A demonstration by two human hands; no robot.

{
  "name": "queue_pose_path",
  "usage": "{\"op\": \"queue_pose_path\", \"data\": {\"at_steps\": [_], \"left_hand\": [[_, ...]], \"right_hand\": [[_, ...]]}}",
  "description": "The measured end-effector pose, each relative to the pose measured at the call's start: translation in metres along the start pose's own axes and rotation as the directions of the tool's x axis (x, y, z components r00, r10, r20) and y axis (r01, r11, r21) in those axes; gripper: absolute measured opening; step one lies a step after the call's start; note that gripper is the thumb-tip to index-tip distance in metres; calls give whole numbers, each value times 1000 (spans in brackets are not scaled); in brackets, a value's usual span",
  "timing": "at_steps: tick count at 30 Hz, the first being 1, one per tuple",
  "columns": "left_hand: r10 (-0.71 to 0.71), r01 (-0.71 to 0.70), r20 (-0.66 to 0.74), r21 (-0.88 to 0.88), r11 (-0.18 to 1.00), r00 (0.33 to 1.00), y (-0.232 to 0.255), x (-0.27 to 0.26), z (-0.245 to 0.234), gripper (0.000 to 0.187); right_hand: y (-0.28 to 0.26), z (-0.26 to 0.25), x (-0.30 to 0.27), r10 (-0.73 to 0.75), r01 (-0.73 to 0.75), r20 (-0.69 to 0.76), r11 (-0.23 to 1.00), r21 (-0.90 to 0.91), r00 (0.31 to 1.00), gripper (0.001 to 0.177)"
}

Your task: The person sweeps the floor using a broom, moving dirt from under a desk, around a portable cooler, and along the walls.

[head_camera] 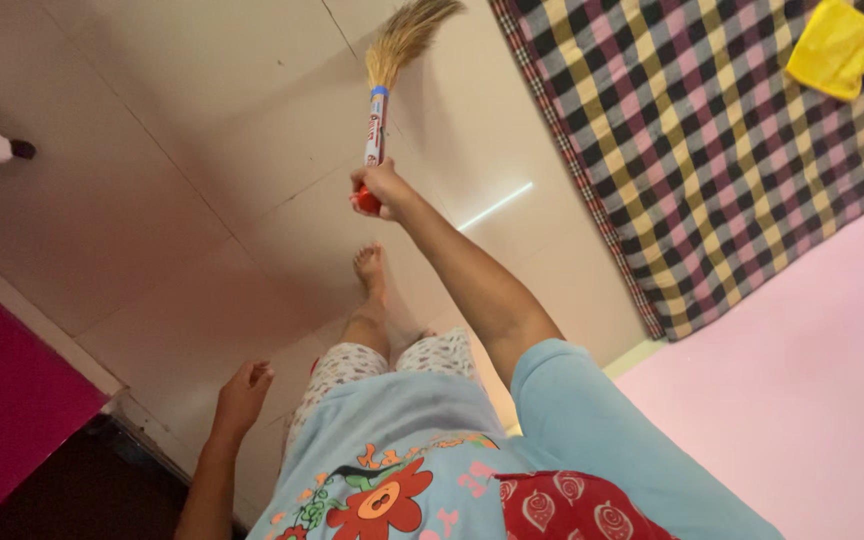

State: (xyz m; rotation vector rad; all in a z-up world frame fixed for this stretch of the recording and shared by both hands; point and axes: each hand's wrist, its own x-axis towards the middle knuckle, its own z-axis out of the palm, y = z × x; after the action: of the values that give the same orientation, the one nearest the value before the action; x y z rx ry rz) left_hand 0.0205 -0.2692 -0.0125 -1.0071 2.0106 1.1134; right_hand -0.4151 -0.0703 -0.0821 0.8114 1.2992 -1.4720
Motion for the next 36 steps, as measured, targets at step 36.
{"op": "queue_pose_path", "data": {"at_steps": [36], "left_hand": [[-90,91,-37,38,995,995,24,-119,181,46]], "right_hand": [[142,-296,-284,-419,376,-11,826,-420,908,95]]}}
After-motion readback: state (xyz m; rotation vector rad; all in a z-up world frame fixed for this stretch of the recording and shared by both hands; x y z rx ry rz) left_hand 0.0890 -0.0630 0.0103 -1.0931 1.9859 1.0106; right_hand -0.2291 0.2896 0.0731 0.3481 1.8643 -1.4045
